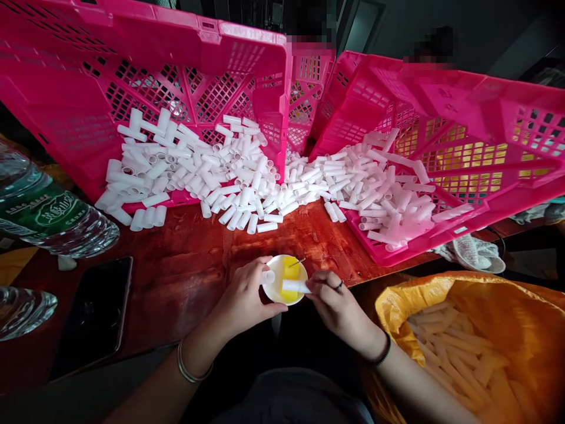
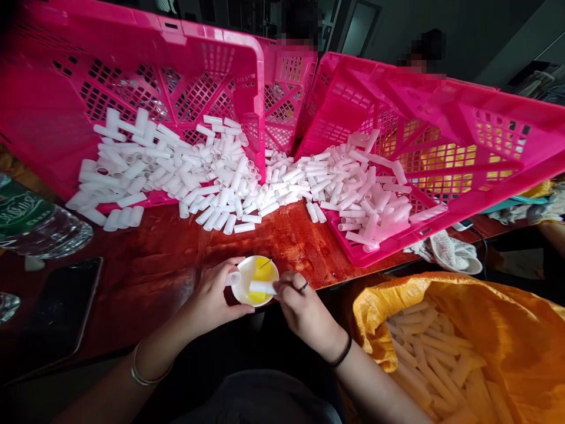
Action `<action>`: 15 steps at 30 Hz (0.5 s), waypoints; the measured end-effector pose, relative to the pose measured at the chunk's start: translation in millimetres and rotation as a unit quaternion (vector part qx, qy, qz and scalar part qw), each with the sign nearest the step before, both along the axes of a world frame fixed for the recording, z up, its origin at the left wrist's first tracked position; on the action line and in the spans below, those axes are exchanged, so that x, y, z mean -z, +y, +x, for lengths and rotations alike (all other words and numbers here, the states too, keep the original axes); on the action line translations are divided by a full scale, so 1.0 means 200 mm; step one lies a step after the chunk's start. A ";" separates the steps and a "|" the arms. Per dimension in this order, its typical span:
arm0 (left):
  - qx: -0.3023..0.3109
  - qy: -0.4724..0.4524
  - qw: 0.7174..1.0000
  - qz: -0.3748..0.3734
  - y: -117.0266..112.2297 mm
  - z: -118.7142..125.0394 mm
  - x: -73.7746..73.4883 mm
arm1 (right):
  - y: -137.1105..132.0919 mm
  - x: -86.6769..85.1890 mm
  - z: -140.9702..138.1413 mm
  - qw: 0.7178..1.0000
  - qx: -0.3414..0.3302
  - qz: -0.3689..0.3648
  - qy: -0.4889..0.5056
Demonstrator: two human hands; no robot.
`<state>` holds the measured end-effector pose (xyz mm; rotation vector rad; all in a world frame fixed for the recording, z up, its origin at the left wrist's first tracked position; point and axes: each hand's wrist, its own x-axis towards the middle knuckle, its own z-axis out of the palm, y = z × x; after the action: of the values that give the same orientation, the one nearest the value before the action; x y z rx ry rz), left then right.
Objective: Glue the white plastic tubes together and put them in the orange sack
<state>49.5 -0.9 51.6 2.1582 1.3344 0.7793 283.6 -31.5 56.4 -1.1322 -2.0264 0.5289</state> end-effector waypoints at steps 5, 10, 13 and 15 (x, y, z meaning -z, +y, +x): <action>0.008 0.000 0.999 0.037 0.00 0.00 0.01 | -0.02 0.00 -0.02 0.997 0.006 -0.053 0.060; 0.012 0.005 0.999 0.052 0.00 0.00 0.03 | -0.03 0.01 -0.03 1.000 0.003 -0.020 0.023; 0.007 0.007 0.998 0.058 0.00 0.00 0.02 | -0.03 0.02 -0.02 0.999 -0.025 0.042 -0.010; 0.006 0.007 0.998 0.060 0.00 0.00 0.02 | -0.02 0.02 -0.03 1.000 -0.007 0.017 0.020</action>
<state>50.4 -0.3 47.9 2.2645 1.3114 0.8614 276.9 -35.9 52.7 -1.0799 -2.0021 0.5176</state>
